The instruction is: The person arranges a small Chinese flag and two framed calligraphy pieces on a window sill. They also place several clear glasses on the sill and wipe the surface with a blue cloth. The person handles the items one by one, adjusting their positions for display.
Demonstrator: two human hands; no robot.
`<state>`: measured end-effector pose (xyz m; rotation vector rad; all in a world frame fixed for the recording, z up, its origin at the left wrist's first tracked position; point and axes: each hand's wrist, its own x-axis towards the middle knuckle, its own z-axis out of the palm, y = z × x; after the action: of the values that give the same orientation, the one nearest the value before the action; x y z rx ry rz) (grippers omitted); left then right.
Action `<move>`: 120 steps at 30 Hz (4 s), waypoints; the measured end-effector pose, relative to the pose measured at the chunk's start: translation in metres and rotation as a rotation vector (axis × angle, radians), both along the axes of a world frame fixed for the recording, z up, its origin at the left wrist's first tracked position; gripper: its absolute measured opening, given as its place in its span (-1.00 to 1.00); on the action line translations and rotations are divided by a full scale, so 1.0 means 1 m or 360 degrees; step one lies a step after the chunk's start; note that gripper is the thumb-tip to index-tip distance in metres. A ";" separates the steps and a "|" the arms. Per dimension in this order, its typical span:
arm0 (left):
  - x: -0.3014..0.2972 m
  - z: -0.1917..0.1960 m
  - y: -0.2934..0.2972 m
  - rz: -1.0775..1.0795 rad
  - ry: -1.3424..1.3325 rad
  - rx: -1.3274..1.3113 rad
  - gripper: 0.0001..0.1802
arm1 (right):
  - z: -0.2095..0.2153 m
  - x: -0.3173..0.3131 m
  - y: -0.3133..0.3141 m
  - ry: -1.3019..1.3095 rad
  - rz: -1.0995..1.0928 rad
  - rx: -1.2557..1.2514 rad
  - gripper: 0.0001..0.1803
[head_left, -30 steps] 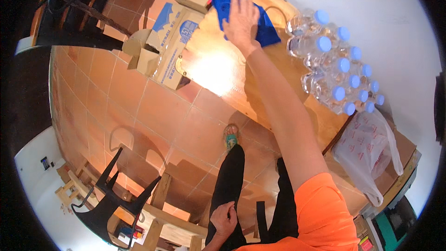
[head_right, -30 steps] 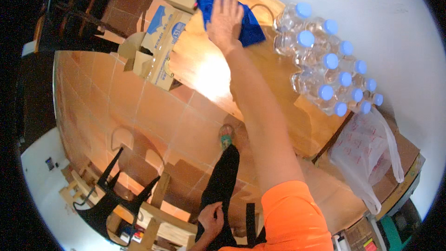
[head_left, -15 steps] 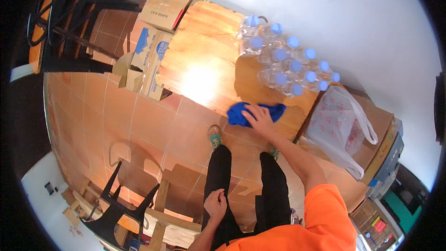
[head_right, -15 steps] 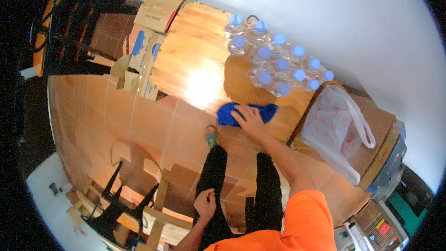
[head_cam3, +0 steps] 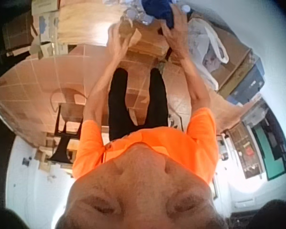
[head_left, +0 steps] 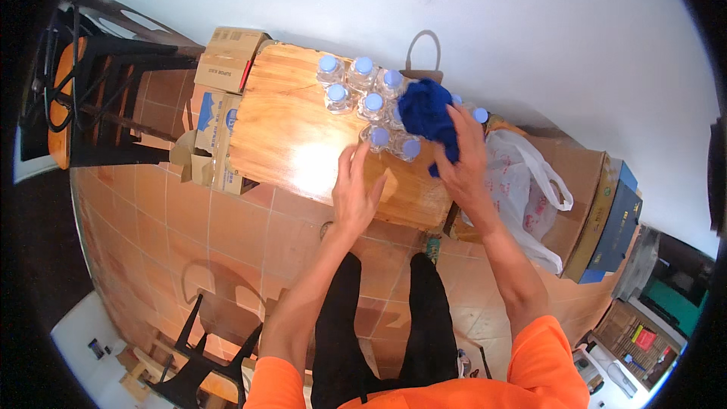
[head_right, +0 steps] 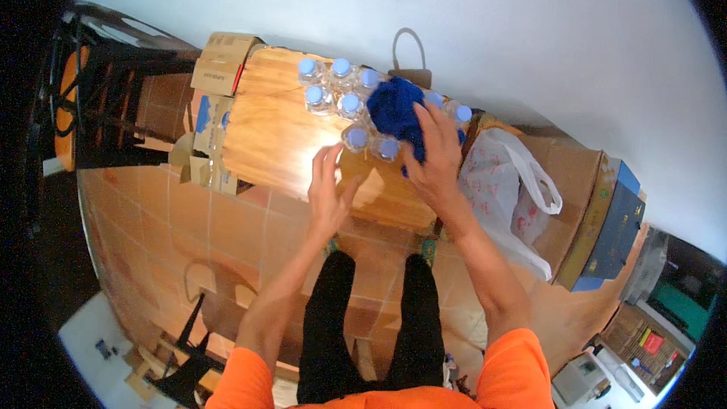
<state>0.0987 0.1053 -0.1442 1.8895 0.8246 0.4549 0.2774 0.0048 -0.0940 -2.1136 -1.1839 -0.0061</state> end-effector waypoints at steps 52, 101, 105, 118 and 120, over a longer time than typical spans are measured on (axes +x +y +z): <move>0.061 -0.023 0.060 -0.0456 0.0075 0.0879 -0.37 | -0.031 0.066 -0.009 -0.0117 -0.0301 0.0234 -0.46; -0.029 0.066 -0.277 -0.1788 0.0888 0.0045 -0.81 | -0.130 -0.103 -0.554 0.2158 -0.2450 0.1276 -0.46; -0.045 0.047 -0.278 -0.1823 0.0918 0.0047 -0.80 | -0.136 -0.084 -0.564 0.1993 -0.2293 0.1043 -0.46; -0.118 0.011 -0.204 -0.1542 0.1365 -0.0226 -0.78 | -0.232 -0.093 -0.453 0.1226 -0.2074 0.0179 -0.41; -0.142 0.005 -0.190 -0.1539 0.1350 -0.0214 -0.77 | -0.234 -0.104 -0.405 0.1049 -0.1982 -0.0045 -0.38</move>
<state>-0.0435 -0.0851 -0.1390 2.0769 0.3220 -1.0191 0.1732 -0.4000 -0.3277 -2.2555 0.5716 0.1271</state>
